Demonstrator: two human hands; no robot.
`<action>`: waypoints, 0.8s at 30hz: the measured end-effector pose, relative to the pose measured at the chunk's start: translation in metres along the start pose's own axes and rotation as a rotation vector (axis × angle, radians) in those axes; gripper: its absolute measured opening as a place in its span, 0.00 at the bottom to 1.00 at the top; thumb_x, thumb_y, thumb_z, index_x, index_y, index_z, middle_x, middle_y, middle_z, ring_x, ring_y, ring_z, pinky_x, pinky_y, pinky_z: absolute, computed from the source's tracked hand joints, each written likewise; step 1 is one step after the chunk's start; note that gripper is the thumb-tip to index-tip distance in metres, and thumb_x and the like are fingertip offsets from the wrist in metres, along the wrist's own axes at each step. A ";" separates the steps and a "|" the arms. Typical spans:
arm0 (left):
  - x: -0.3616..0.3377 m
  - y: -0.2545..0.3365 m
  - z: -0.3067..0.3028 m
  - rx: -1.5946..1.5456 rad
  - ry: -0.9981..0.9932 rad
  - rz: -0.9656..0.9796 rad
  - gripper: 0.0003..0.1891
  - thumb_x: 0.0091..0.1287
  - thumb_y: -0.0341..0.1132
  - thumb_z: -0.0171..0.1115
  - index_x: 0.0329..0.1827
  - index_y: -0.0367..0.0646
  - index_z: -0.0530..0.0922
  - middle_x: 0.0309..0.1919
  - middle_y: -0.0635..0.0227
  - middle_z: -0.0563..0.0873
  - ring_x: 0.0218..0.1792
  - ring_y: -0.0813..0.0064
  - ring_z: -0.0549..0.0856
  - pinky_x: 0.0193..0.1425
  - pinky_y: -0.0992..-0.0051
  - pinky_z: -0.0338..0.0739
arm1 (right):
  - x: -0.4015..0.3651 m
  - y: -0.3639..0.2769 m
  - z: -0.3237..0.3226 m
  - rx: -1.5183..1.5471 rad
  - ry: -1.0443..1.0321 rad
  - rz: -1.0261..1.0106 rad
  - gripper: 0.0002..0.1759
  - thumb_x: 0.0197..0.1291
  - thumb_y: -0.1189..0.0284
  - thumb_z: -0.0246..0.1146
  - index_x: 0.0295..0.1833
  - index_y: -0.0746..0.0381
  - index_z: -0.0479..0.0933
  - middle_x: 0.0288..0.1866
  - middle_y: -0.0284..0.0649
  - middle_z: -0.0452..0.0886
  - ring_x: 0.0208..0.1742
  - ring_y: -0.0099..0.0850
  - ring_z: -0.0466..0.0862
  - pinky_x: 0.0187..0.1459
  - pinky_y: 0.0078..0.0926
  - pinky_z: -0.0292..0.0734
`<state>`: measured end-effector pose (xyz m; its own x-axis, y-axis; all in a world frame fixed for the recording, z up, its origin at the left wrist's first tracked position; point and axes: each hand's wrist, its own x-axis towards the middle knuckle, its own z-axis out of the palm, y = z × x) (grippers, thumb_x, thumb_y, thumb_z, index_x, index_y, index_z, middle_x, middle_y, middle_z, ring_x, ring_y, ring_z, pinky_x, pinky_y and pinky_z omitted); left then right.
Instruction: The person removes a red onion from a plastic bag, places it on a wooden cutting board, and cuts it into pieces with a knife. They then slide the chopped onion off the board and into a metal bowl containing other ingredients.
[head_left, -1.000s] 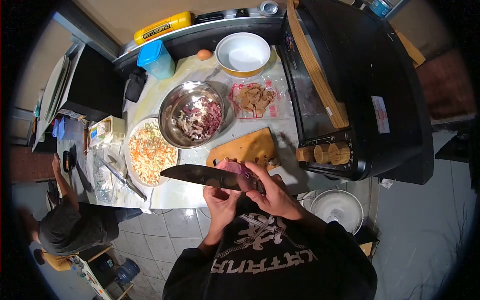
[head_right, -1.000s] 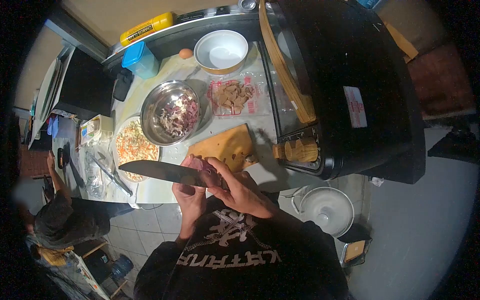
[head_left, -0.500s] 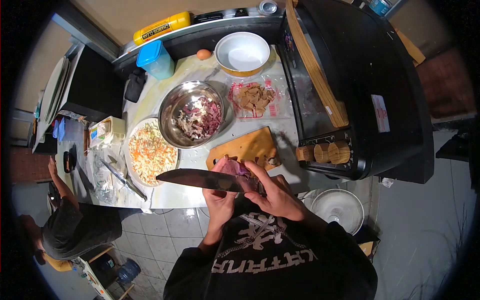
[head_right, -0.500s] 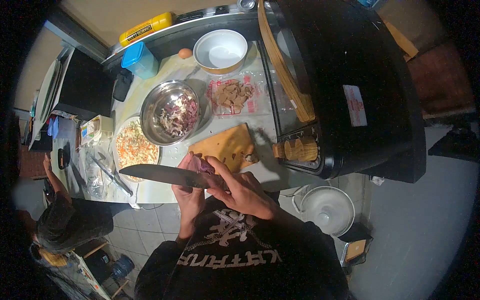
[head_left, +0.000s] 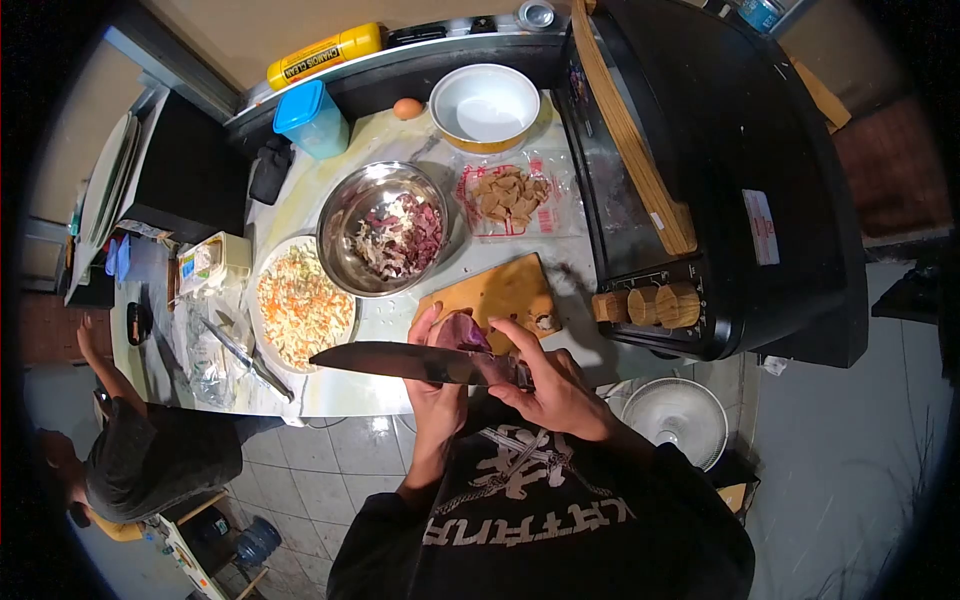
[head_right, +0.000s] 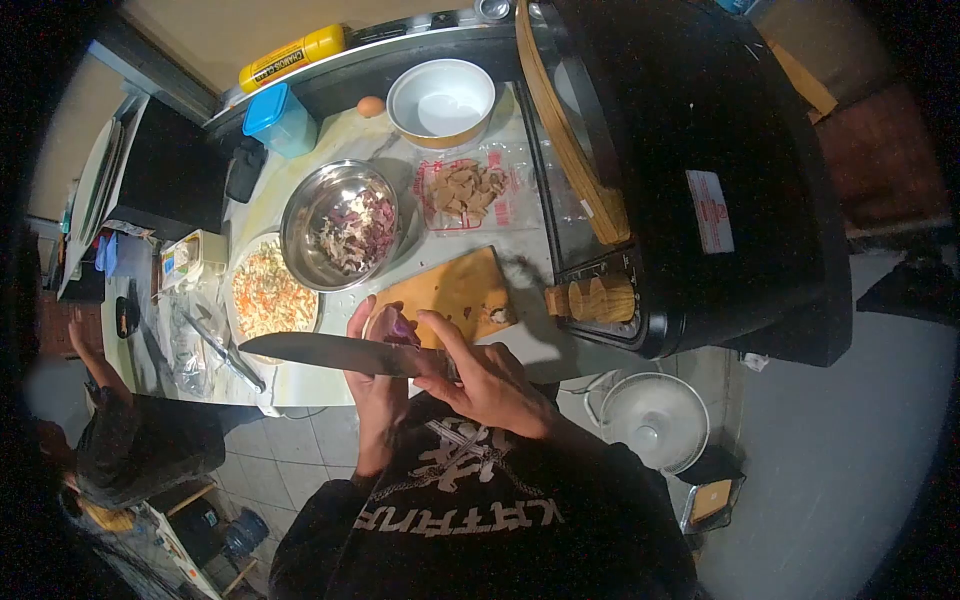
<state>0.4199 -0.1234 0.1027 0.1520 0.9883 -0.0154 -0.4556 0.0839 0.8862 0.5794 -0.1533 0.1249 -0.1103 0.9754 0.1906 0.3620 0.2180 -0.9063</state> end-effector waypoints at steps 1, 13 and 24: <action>0.002 0.001 0.001 -0.039 -0.022 -0.005 0.32 0.68 0.40 0.65 0.69 0.33 0.63 0.62 0.57 0.76 0.64 0.66 0.75 0.65 0.70 0.71 | -0.001 0.000 -0.002 -0.030 -0.037 -0.001 0.43 0.62 0.53 0.65 0.73 0.64 0.57 0.55 0.54 0.79 0.35 0.47 0.85 0.36 0.35 0.79; 0.012 0.002 0.003 -0.034 -0.030 -0.209 0.19 0.75 0.42 0.53 0.62 0.40 0.71 0.51 0.63 0.81 0.42 0.80 0.79 0.43 0.81 0.76 | 0.006 -0.007 -0.006 -0.071 -0.076 -0.096 0.45 0.62 0.58 0.66 0.76 0.62 0.52 0.62 0.56 0.75 0.52 0.52 0.83 0.45 0.40 0.81; 0.021 0.008 0.003 -0.132 -0.040 -0.290 0.31 0.73 0.54 0.50 0.68 0.36 0.67 0.59 0.60 0.77 0.54 0.74 0.79 0.57 0.76 0.74 | 0.001 -0.013 -0.010 -0.103 -0.095 0.030 0.43 0.60 0.59 0.68 0.75 0.59 0.55 0.48 0.57 0.82 0.39 0.52 0.86 0.36 0.41 0.81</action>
<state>0.4225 -0.1029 0.1109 0.3250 0.9153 -0.2378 -0.4977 0.3793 0.7800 0.5841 -0.1547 0.1403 -0.1831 0.9754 0.1230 0.4587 0.1955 -0.8668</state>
